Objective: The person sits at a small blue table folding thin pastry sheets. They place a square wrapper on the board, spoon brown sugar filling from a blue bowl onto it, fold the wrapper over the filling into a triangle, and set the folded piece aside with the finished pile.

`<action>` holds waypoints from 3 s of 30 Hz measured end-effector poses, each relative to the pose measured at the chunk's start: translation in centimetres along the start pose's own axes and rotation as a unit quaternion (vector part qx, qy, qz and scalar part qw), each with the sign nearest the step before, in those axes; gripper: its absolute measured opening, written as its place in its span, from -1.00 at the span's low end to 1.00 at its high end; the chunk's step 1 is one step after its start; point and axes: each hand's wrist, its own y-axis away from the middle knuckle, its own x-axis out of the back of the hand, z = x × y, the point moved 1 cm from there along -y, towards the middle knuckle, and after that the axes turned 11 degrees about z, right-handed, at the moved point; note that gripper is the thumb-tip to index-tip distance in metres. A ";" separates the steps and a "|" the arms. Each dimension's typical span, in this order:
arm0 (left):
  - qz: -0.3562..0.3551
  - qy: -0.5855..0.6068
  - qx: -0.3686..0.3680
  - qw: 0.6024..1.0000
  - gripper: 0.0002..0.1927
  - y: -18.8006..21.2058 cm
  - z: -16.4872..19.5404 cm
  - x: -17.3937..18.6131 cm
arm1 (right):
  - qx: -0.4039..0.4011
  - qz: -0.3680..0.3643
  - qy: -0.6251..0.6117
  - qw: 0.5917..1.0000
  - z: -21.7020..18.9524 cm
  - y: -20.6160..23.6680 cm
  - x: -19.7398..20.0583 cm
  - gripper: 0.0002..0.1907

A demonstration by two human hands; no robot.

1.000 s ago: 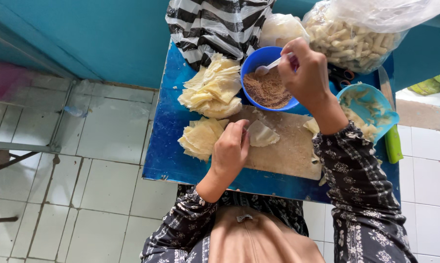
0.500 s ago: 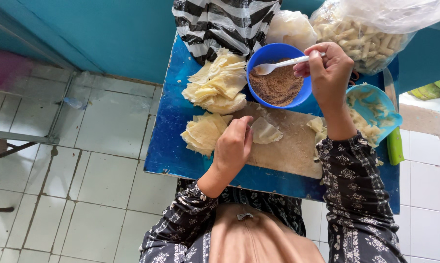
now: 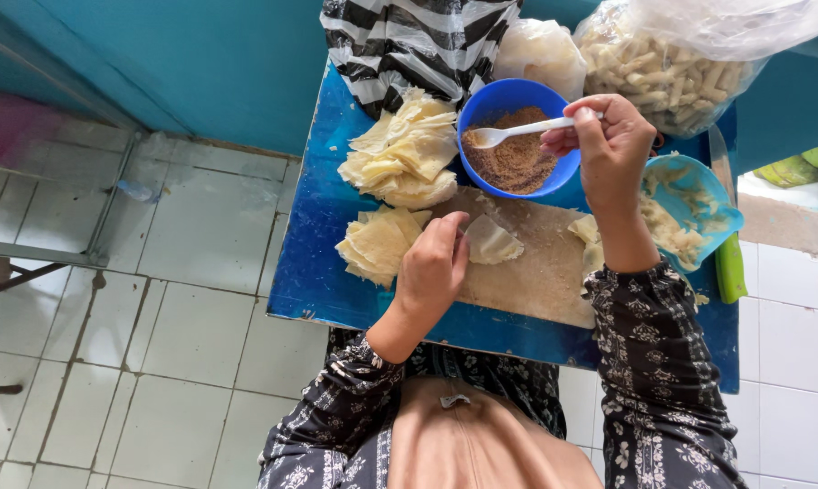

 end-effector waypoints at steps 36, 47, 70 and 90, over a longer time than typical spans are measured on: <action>-0.010 0.159 0.036 0.987 -0.58 1.2 -1.3 -0.2 | 0.279 -0.057 0.284 0.916 -5.8 16.4 3.7 -0.85; -0.024 0.129 0.017 0.991 -0.63 1.1 -0.7 -0.1 | 0.100 0.081 0.154 0.980 -3.2 16.0 5.1 -0.88; -0.029 -0.067 -0.079 0.994 -0.90 0.4 -0.1 0.0 | 0.088 -0.104 0.472 0.871 -1.4 13.1 -0.5 -0.84; -0.014 -0.080 -0.105 0.991 -0.73 0.6 -0.1 -0.1 | 0.094 -0.143 0.361 0.917 -2.3 13.3 -2.3 -0.85</action>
